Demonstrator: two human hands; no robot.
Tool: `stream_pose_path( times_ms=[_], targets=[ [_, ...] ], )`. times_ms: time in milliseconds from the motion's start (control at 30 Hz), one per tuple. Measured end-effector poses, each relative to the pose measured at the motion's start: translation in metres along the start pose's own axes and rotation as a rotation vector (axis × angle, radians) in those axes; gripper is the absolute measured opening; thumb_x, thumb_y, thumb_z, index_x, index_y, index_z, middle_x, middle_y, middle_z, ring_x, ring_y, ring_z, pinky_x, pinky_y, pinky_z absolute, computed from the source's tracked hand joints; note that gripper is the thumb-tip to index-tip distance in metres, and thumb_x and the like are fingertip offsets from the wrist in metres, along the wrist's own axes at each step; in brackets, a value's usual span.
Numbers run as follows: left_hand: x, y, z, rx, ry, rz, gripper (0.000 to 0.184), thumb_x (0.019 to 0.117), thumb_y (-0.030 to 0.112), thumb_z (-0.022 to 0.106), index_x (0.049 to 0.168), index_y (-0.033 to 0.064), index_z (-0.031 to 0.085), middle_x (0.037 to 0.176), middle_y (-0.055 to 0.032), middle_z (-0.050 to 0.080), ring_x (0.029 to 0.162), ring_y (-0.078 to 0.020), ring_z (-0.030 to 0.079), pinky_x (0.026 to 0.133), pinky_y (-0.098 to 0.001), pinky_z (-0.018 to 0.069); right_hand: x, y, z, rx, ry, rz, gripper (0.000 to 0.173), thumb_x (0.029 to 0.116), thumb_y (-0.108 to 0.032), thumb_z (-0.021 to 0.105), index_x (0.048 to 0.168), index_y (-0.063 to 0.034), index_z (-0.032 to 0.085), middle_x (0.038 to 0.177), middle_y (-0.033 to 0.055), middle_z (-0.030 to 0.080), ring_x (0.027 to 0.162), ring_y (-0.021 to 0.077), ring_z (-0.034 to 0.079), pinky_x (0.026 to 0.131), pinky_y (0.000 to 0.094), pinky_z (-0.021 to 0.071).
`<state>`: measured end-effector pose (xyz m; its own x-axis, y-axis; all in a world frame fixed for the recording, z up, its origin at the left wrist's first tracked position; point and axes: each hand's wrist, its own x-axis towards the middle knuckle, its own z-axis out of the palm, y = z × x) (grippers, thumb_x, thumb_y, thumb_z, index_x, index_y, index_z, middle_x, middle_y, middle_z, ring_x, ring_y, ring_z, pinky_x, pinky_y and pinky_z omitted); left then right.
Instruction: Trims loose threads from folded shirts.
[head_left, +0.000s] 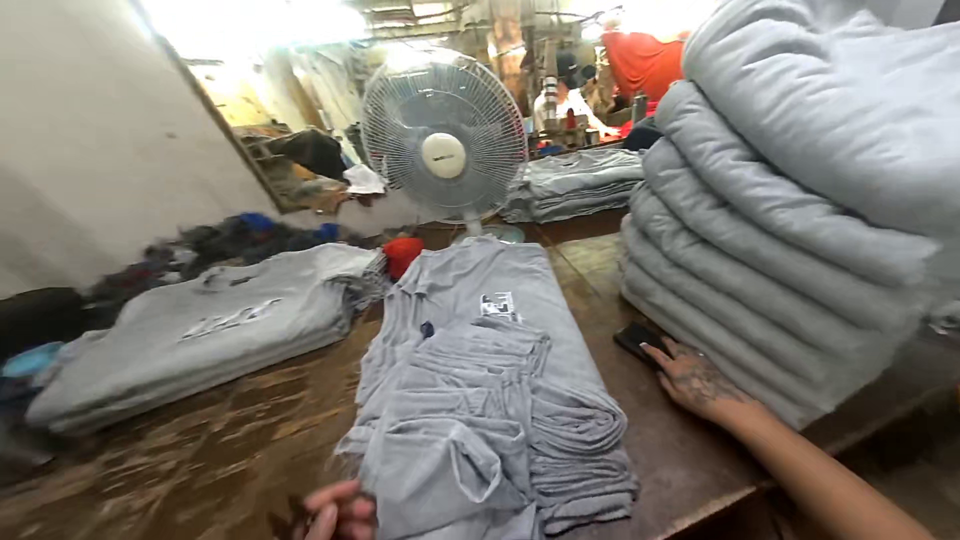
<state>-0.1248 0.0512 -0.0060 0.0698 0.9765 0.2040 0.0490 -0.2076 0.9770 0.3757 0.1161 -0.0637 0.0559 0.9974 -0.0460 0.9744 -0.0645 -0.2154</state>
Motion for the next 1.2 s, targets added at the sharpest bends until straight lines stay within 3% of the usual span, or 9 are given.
stream_pose_path(
  times_ms=[67, 200, 333, 500, 633, 867, 967, 1100, 1200],
  targets=[
    [0.02, -0.017, -0.001, 0.223, 0.29, -0.138, 0.023, 0.1074, 0.011, 0.037, 0.118, 0.0037, 0.055, 0.081, 0.0071, 0.068, 0.066, -0.0019, 0.066, 0.061, -0.0206, 0.0571, -0.005, 0.005, 0.01, -0.026, 0.08, -0.009, 0.054, 0.1054, -0.018, 0.048, 0.158, -0.0075, 0.04, 0.155, 0.0384, 0.037, 0.141, 0.0567, 0.04, 0.114, 0.0663, 0.0332],
    [0.037, -0.042, 0.021, 0.506, 0.312, -0.191, 0.046, 0.1011, -0.002, 0.039, 0.145, -0.015, 0.04, 0.139, -0.0319, 0.054, 0.13, -0.0279, 0.055, 0.113, -0.0407, 0.0397, 0.002, 0.009, 0.011, -0.045, 0.152, -0.057, 0.05, 0.101, -0.007, 0.052, 0.15, 0.0048, 0.047, 0.148, 0.0364, 0.047, 0.139, 0.056, 0.042, 0.111, 0.0688, 0.035],
    [0.041, -0.056, 0.01, 0.501, 0.308, -0.147, 0.041, 0.1034, 0.002, 0.038, 0.142, -0.0121, 0.046, 0.134, -0.0268, 0.059, 0.126, -0.0224, 0.058, 0.111, -0.038, 0.0418, 0.002, -0.014, -0.038, -0.091, -0.129, -0.007, 0.055, 0.1052, -0.009, 0.045, 0.155, 0.0092, 0.032, 0.155, 0.0389, 0.036, 0.145, 0.0561, 0.035, 0.116, 0.0678, 0.0264],
    [0.04, -0.061, 0.016, 0.411, 0.382, -0.165, 0.039, 0.1068, 0.005, 0.035, 0.141, -0.0092, 0.048, 0.132, -0.0232, 0.061, 0.12, -0.0176, 0.06, 0.107, -0.035, 0.0444, 0.014, 0.006, -0.022, -0.026, -0.066, -0.038, 0.061, 0.1017, -0.017, 0.062, 0.157, -0.006, 0.039, 0.149, 0.0334, 0.046, 0.139, 0.0543, 0.042, 0.111, 0.0679, 0.0352],
    [0.02, -0.057, 0.026, 0.22, 0.452, -0.264, 0.032, 0.106, 0.012, 0.038, 0.132, -0.0018, 0.05, 0.102, -0.005, 0.062, 0.086, -0.0033, 0.062, 0.08, -0.0263, 0.0536, -0.038, -0.046, -0.025, 0.177, 0.228, -0.4, 0.055, 0.0917, -0.019, 0.074, 0.143, -0.0054, 0.059, 0.139, 0.0318, 0.057, 0.128, 0.0536, 0.055, 0.101, 0.0707, 0.044],
    [-0.003, -0.054, 0.106, -0.034, 0.739, -0.141, 0.042, 0.1067, 0.007, 0.035, 0.147, -0.0045, 0.038, 0.132, -0.0144, 0.056, 0.112, -0.0084, 0.059, 0.099, -0.0282, 0.0495, -0.085, -0.145, -0.01, 0.377, 0.687, -0.754, 0.036, 0.1017, -0.032, 0.05, 0.13, -0.0152, 0.067, 0.128, 0.0169, 0.067, 0.12, 0.0329, 0.064, 0.099, 0.0507, 0.0505],
    [-0.008, -0.055, 0.11, -0.064, 0.715, -0.138, 0.042, 0.1058, 0.005, 0.036, 0.147, -0.0034, 0.039, 0.129, -0.0097, 0.058, 0.109, -0.0021, 0.06, 0.095, -0.022, 0.0505, -0.073, -0.147, 0.045, 0.569, 0.654, -0.818, 0.027, 0.1004, -0.026, 0.054, 0.113, -0.0147, 0.075, 0.092, 0.0065, 0.074, 0.078, 0.0158, 0.071, 0.068, 0.0312, 0.0592],
    [0.006, -0.052, 0.112, -0.009, 0.606, -0.2, 0.045, 0.1064, 0.004, 0.033, 0.151, -0.0048, 0.035, 0.141, -0.0178, 0.053, 0.124, -0.0118, 0.057, 0.107, -0.0296, 0.0462, -0.056, -0.138, 0.058, 0.638, 0.458, -0.702, 0.029, 0.1012, -0.025, 0.053, 0.113, -0.0081, 0.073, 0.099, 0.013, 0.071, 0.079, 0.0207, 0.069, 0.069, 0.0358, 0.0591],
    [0.003, -0.051, 0.087, 0.101, 0.514, -0.104, 0.039, 0.1072, 0.009, 0.037, 0.142, -0.0077, 0.043, 0.125, -0.0087, 0.061, 0.101, -0.0034, 0.061, 0.09, -0.0236, 0.0514, -0.053, -0.138, 0.051, 0.642, 0.382, -0.64, 0.033, 0.1004, -0.022, 0.052, 0.121, -0.0012, 0.068, 0.111, 0.0229, 0.067, 0.087, 0.0305, 0.069, 0.075, 0.0433, 0.0585]
  ],
)
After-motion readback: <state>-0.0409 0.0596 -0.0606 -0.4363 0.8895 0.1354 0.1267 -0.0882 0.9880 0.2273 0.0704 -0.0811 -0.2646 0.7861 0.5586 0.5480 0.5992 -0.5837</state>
